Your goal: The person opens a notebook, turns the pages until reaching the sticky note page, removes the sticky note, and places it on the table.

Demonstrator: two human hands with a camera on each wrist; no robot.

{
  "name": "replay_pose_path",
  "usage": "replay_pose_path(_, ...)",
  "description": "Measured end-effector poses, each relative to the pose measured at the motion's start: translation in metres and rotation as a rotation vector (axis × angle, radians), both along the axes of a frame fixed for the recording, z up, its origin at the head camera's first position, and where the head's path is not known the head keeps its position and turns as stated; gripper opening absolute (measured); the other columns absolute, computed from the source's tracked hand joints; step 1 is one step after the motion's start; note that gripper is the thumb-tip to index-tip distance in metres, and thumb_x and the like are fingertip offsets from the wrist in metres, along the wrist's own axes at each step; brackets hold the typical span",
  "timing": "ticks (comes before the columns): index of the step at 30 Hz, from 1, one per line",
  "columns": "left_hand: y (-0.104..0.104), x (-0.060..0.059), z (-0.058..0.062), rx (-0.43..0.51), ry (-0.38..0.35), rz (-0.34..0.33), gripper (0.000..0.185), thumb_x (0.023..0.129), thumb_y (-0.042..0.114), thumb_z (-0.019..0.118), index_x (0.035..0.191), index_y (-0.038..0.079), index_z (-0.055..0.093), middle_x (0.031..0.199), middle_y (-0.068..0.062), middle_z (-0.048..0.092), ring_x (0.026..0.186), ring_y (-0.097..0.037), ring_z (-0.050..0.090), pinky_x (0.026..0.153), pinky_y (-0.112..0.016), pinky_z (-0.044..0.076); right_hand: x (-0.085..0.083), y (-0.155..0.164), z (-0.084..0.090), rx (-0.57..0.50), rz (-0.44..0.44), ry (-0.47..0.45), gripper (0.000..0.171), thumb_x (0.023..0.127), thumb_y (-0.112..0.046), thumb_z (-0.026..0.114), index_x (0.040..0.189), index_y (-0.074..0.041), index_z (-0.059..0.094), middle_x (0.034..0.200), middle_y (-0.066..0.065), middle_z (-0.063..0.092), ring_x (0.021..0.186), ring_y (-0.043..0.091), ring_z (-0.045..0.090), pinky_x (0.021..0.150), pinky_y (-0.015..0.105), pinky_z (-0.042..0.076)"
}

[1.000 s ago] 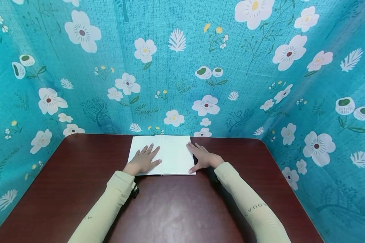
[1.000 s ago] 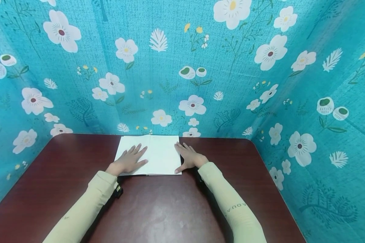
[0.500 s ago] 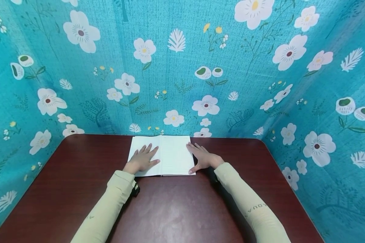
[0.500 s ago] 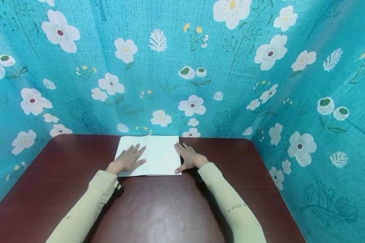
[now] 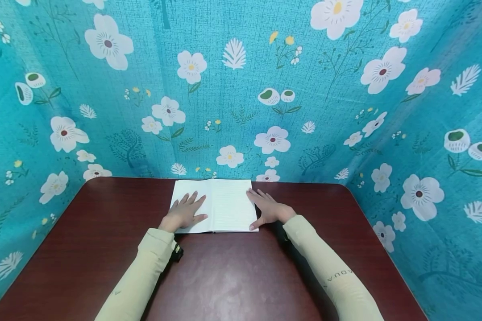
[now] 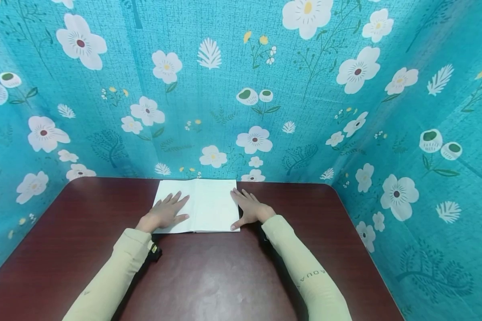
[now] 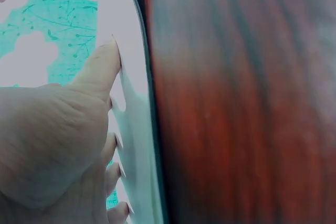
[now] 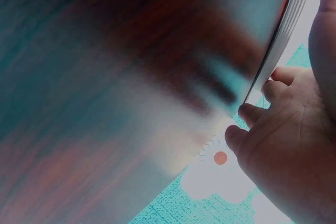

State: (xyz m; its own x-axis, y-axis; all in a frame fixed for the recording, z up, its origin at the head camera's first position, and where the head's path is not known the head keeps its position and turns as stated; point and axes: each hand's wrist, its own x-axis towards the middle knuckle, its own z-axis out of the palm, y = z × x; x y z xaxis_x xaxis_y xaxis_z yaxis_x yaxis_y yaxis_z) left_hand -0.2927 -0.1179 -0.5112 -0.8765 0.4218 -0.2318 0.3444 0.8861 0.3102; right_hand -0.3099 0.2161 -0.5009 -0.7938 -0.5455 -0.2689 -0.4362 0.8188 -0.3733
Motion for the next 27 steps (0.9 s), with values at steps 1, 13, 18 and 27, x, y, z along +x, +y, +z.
replay_pose_path(1, -0.001, 0.0, -0.002, 0.001, 0.002, 0.002, 0.072, 0.106, 0.047, 0.049, 0.164, 0.015, 0.021, 0.17, -0.019, 0.009, 0.155, -0.046, 0.005, 0.121, -0.068, 0.008, 0.0, 0.0, 0.0, 0.0, 0.0, 0.001, 0.129, 0.074, -0.055, 0.087, 0.164, -0.005, 0.009, 0.171, 0.014, 0.006, 0.157, 0.042, 0.001, 0.125, 0.06, 0.008)
replay_pose_path(13, 0.0, -0.001, 0.003, 0.026, -0.009, 0.0, 0.073, 0.105, 0.045, 0.052, 0.164, 0.013, 0.022, 0.169, -0.023, 0.011, 0.154, -0.05, 0.008, 0.119, -0.071, 0.01, 0.0, 0.0, 0.003, -0.005, -0.008, -0.006, 0.13, 0.074, -0.055, 0.087, 0.164, -0.005, 0.008, 0.171, 0.014, 0.006, 0.157, 0.042, 0.0, 0.125, 0.06, 0.008)
replay_pose_path(18, 0.002, 0.003, 0.009, 0.087, 0.051, -0.028, 0.066, 0.106, 0.039, 0.053, 0.16, 0.008, 0.033, 0.165, -0.026, 0.023, 0.151, -0.052, 0.019, 0.119, -0.068, 0.02, 0.001, 0.001, 0.003, -0.007, -0.006, -0.023, 0.129, 0.075, -0.055, 0.086, 0.164, -0.006, 0.007, 0.172, 0.014, 0.005, 0.157, 0.041, -0.001, 0.125, 0.06, 0.008)
replay_pose_path(27, 0.02, 0.018, 0.016, 0.204, 0.191, -0.187, 0.05, 0.097, 0.032, 0.069, 0.135, -0.001, 0.065, 0.152, -0.028, 0.046, 0.146, -0.046, 0.037, 0.119, -0.054, 0.032, -0.001, 0.001, 0.001, -0.021, 0.006, -0.031, 0.128, 0.077, -0.055, 0.085, 0.164, -0.005, 0.006, 0.172, 0.014, 0.003, 0.157, 0.041, -0.001, 0.124, 0.061, 0.008)
